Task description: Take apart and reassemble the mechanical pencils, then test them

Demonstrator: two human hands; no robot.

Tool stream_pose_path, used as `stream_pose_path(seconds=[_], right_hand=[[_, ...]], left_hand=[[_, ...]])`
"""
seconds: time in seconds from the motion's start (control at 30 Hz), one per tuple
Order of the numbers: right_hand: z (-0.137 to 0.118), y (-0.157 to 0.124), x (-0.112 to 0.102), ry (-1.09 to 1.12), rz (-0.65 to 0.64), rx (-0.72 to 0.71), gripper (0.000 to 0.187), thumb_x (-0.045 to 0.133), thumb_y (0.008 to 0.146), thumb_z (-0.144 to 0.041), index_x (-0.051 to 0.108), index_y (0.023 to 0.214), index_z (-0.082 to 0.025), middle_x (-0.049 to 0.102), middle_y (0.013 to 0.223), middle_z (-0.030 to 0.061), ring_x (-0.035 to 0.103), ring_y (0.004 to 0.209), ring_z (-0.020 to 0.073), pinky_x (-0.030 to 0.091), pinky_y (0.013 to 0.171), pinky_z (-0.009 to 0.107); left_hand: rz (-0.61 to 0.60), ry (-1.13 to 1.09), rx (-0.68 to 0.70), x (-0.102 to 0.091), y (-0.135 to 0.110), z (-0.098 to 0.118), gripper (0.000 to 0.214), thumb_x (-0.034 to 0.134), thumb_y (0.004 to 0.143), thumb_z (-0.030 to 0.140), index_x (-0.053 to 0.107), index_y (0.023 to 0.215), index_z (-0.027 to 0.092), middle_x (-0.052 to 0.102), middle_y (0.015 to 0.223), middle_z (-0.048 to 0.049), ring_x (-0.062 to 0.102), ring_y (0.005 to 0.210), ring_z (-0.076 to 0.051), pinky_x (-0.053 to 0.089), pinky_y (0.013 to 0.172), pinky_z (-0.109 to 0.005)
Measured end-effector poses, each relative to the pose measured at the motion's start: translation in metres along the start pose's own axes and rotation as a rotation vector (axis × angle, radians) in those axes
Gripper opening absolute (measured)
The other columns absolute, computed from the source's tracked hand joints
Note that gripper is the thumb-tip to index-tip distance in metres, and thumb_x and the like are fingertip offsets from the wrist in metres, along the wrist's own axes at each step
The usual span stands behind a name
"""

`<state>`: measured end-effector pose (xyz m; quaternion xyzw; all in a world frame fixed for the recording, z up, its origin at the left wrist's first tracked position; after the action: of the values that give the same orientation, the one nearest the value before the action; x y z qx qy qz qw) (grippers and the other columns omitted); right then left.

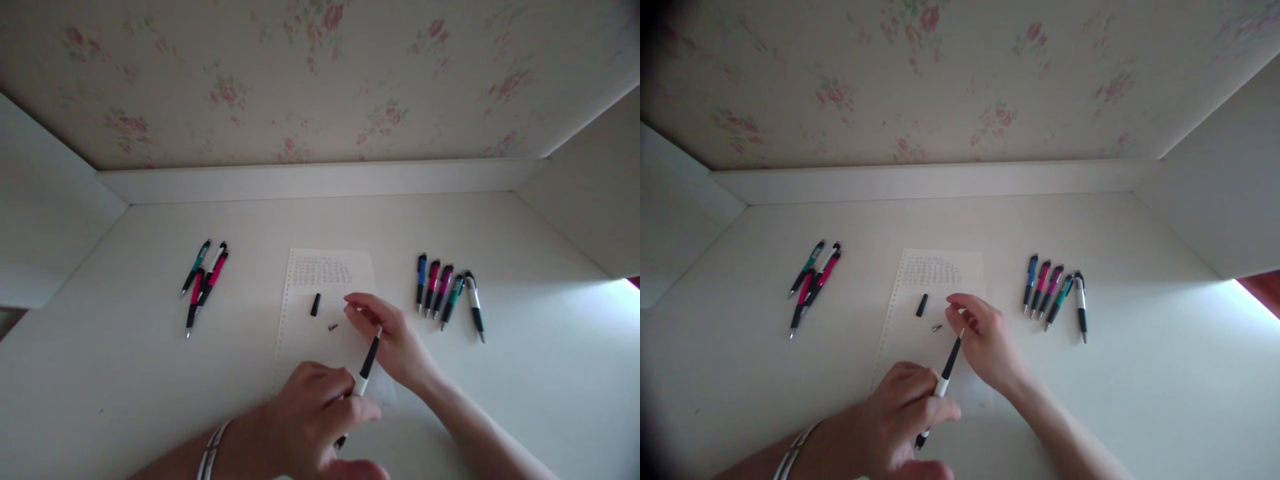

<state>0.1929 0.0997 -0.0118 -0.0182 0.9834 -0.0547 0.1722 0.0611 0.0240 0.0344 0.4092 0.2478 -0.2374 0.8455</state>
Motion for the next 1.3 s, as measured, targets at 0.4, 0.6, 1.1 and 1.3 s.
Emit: stream_pose_path(seconds=[0.4,0.6,1.1,1.3], right_hand=[[-0.038,0.037,0.049,-0.634,-0.105,-0.246,0.024,0.061,0.091,-0.031,0.072,0.111,-0.022,0.075,0.081,0.0060,0.067,0.077,0.0247,0.044,0.076,0.036],[-0.041,0.037,0.054,-0.510,-0.092,-0.291,0.020,0.054,0.081,-0.011,0.071,0.079,-0.022,0.072,0.072,0.0046,0.064,0.069,0.0209,0.040,0.069,0.033],[0.017,0.015,-0.015,0.832,0.184,0.093,0.022,0.081,0.080,-0.034,0.065,0.092,-0.025,0.077,0.084,0.0003,0.072,0.076,0.0155,0.057,0.072,0.028],[0.015,0.005,0.007,1.015,-0.004,0.194,0.024,0.080,0.082,-0.033,0.066,0.099,-0.025,0.075,0.082,-0.0003,0.069,0.072,0.0144,0.056,0.072,0.027]], left_hand=[[0.008,-0.130,-0.124,-0.009,0.007,-0.006,0.015,0.041,0.101,0.019,0.052,0.112,0.018,0.068,0.071,0.0004,0.064,0.056,-0.014,0.050,0.066,-0.027],[0.011,-0.164,-0.233,-0.010,0.005,-0.013,0.010,0.045,0.101,0.022,0.052,0.106,0.020,0.055,0.056,0.0066,0.055,0.045,-0.012,0.048,0.059,-0.024],[-0.033,-0.158,-0.266,-0.008,0.005,-0.014,0.016,0.042,0.100,0.025,0.056,0.104,0.019,0.056,0.055,0.0047,0.053,0.046,-0.012,0.050,0.060,-0.025],[-0.059,-0.175,-0.294,-0.007,0.007,-0.016,0.014,0.043,0.100,0.023,0.056,0.105,0.019,0.055,0.056,0.0051,0.053,0.046,-0.013,0.052,0.062,-0.025]])
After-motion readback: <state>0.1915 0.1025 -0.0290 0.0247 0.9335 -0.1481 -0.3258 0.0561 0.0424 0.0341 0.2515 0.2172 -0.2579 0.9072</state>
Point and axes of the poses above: each hand's wrist, its own y-axis towards the middle knuckle, its own x-axis out of the palm, z = x × y, the point moved 8 cm from there along y, towards the middle knuckle
